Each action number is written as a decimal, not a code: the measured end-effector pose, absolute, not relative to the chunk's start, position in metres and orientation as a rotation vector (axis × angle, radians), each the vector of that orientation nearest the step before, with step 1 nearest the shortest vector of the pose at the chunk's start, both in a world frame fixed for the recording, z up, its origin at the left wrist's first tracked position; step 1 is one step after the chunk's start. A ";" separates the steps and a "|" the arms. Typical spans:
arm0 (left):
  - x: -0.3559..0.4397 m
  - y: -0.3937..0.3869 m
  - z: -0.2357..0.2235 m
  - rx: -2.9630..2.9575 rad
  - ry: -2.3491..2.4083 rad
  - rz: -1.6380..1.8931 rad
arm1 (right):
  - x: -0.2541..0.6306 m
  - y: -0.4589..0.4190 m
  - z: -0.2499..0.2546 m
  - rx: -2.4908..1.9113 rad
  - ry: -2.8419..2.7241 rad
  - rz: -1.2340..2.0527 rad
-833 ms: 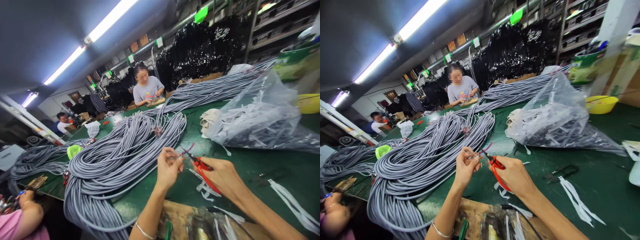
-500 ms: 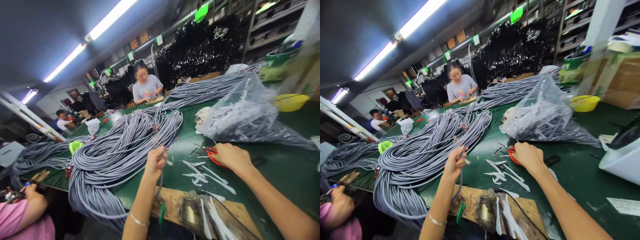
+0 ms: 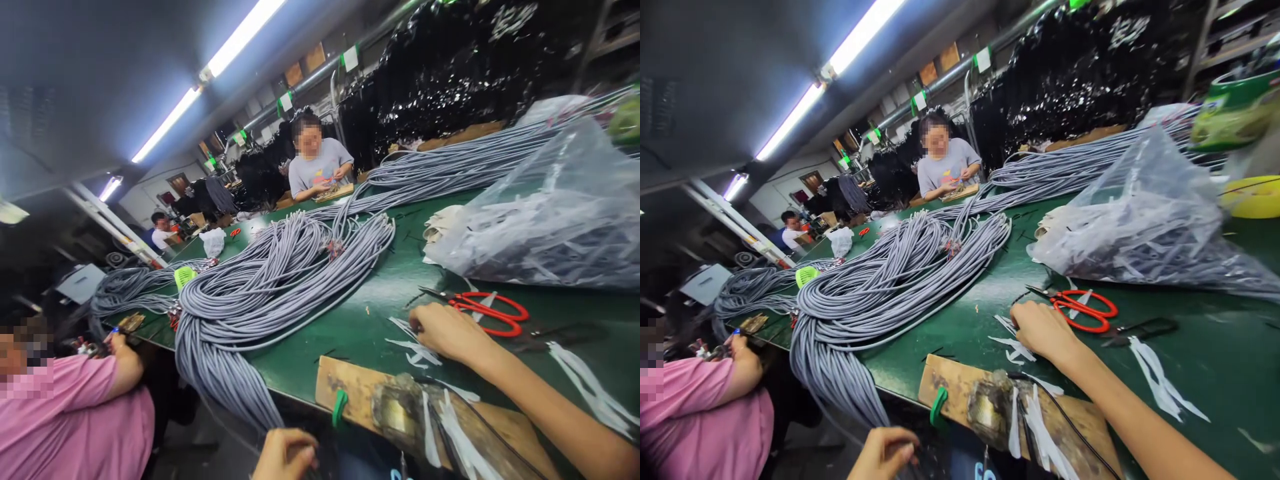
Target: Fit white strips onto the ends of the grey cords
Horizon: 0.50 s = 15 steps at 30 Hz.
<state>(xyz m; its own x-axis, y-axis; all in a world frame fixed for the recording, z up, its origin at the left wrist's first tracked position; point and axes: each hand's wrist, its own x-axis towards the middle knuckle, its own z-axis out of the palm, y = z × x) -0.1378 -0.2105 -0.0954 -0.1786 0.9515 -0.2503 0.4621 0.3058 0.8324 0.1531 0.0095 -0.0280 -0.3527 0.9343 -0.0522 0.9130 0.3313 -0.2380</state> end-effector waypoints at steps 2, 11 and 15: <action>-0.129 -0.183 -0.071 1.394 1.788 0.748 | 0.151 0.008 -0.030 -1.740 -2.519 0.304; -0.099 -0.036 -0.041 1.922 2.188 0.789 | 0.154 0.017 -0.037 -1.817 -2.594 0.226; -0.107 -0.054 -0.042 1.923 2.253 0.538 | 0.155 0.014 -0.037 -1.830 -2.574 0.190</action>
